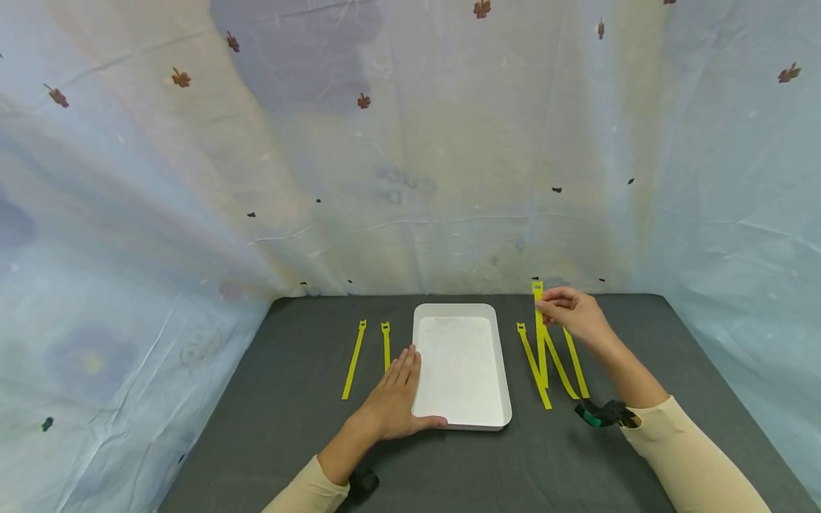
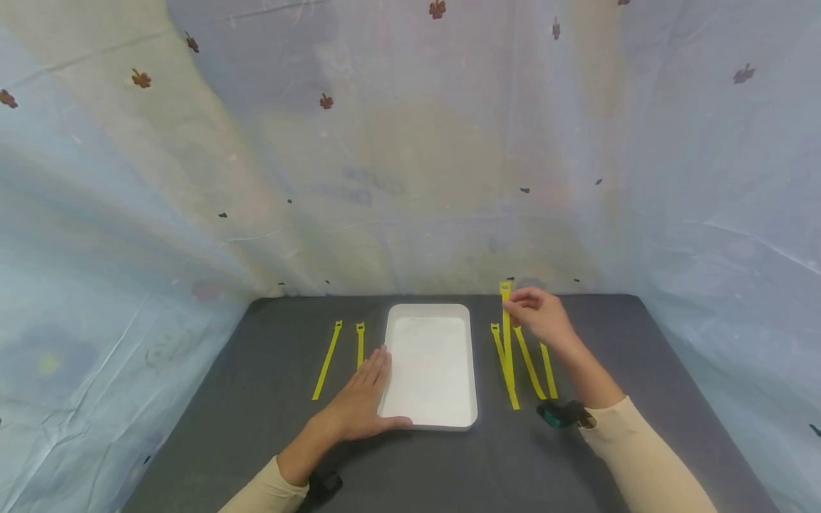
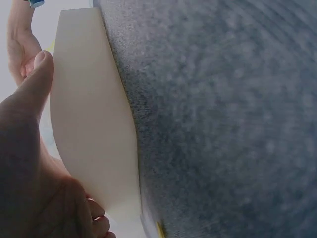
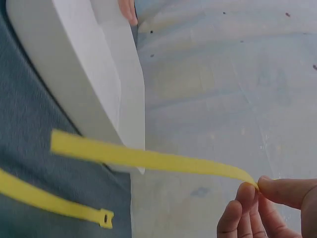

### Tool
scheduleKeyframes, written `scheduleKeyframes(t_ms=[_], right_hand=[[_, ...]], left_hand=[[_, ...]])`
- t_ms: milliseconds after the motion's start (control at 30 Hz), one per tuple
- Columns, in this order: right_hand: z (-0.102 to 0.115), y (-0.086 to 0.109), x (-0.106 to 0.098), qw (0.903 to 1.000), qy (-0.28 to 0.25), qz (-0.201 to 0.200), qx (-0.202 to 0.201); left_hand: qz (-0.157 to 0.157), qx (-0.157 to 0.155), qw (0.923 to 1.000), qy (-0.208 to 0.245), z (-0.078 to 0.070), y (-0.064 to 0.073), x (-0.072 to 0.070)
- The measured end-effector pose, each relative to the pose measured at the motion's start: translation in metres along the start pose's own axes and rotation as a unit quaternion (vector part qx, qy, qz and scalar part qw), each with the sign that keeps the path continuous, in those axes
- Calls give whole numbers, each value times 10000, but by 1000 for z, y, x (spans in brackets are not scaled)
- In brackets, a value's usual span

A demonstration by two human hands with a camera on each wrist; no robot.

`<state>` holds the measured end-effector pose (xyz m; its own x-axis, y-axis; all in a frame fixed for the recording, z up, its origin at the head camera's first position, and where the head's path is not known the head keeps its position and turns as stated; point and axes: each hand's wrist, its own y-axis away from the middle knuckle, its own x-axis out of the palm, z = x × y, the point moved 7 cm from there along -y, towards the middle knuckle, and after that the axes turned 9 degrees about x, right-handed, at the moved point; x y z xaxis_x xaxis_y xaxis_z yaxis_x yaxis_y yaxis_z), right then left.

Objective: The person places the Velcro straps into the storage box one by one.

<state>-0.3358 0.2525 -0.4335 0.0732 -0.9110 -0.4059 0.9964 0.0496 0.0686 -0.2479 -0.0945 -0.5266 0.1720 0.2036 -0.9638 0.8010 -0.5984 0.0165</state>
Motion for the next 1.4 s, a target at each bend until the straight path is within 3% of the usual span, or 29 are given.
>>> scheduleKeyframes(t_ms=[433, 967, 1400], right_hand=[[10, 2, 34, 9949, -925, 400, 79], [8, -9, 79, 9869, -1383, 819, 161], [4, -20, 124, 9728, -1831, 1381, 322]], left_hand=[[-23, 36, 10000, 26, -2, -3, -2], [117, -118, 9998, 56, 1, -4, 0], [169, -228, 9996, -3, 1, -6, 0]])
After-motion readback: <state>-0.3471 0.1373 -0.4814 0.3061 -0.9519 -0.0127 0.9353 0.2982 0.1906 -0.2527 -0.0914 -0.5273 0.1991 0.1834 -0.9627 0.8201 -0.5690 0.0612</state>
